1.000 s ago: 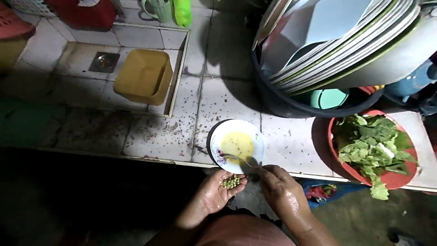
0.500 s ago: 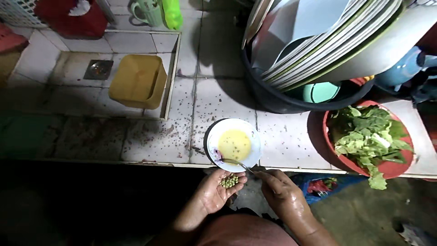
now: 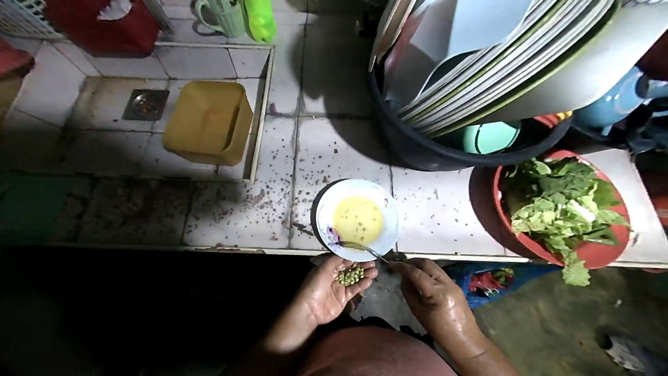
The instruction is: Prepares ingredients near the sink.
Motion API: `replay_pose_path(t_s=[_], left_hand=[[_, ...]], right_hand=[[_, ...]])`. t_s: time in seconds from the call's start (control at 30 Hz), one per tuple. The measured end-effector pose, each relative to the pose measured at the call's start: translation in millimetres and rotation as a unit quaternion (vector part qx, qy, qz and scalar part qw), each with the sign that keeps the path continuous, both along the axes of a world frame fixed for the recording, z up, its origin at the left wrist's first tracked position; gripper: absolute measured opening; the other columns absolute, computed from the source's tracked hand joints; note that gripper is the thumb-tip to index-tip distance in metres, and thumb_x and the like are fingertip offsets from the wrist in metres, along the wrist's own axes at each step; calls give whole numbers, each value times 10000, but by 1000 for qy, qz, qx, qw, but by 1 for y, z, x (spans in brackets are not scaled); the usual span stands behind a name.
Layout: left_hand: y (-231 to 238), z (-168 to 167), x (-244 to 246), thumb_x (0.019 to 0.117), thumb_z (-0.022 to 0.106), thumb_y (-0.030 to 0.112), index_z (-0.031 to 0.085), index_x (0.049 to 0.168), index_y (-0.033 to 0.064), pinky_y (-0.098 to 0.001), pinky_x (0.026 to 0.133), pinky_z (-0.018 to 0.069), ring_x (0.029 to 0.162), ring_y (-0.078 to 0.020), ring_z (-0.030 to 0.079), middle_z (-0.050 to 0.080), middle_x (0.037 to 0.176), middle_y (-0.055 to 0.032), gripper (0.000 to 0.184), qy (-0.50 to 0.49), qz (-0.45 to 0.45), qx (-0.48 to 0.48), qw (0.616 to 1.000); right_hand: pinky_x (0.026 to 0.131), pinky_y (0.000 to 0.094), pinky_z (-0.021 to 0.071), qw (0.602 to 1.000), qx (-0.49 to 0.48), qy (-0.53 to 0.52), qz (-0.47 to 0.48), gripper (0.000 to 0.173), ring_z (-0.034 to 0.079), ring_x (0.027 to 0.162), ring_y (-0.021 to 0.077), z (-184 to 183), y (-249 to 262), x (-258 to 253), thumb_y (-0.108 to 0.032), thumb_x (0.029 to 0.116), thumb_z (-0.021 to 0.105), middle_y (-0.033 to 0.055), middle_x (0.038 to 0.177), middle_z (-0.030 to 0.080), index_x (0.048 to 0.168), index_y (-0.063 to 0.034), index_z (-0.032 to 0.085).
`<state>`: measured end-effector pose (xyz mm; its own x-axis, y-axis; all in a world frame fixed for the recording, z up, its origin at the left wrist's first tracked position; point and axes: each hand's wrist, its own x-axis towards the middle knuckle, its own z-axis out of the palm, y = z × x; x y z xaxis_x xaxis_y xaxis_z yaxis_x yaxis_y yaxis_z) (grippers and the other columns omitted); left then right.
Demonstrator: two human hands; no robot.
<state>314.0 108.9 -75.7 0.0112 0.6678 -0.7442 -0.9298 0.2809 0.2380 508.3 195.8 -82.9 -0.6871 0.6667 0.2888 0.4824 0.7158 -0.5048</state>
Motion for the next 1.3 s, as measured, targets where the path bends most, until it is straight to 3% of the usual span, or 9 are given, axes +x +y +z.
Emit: replay_pose_path(t_s=[0.47,0.67,0.77,0.9,1.3], left_hand=[[-1,-1,0,1078,462,176,662,1107,5,-343,861,597,932,-250,732,727,1039,-171,265,-11,7,2,1000],[-1,-2,0,1096,396,180,609,1119,-10,-362,852,604,936,-273,734,716,1060,-198,287,-13,21,-9,1000],[-1,-3,0,1089,441,187,646,1142,7,-341,867,596,953,-249,730,723,1072,-169,278,-3,-1,8,1000],[0,-1,0,1081,455,169,638,1147,3,-346,862,600,950,-260,732,721,1070,-176,256,0,5,-4,1000],[0,-2,-2,1078,456,162,637,1154,5,-342,862,599,947,-254,730,719,1076,-176,251,-14,1,3,1000]], right_hand=[[817,281,598,1000,-10,16,21,249,704,932,150,-2,0,5,-96,907,597,71,1014,723,1061,-107,793],[797,265,598,997,-33,37,59,193,699,890,133,-1,-3,12,-164,925,616,72,969,724,1011,-103,778],[771,341,608,999,20,25,-1,247,709,886,216,7,8,-1,-66,876,619,120,994,712,1067,-64,776],[738,453,600,998,42,-23,-31,258,704,900,321,17,30,-19,12,887,643,169,1030,703,1110,-34,765],[765,345,608,999,37,-11,0,257,715,906,223,-1,17,6,-78,908,589,110,996,723,1065,-86,792]])
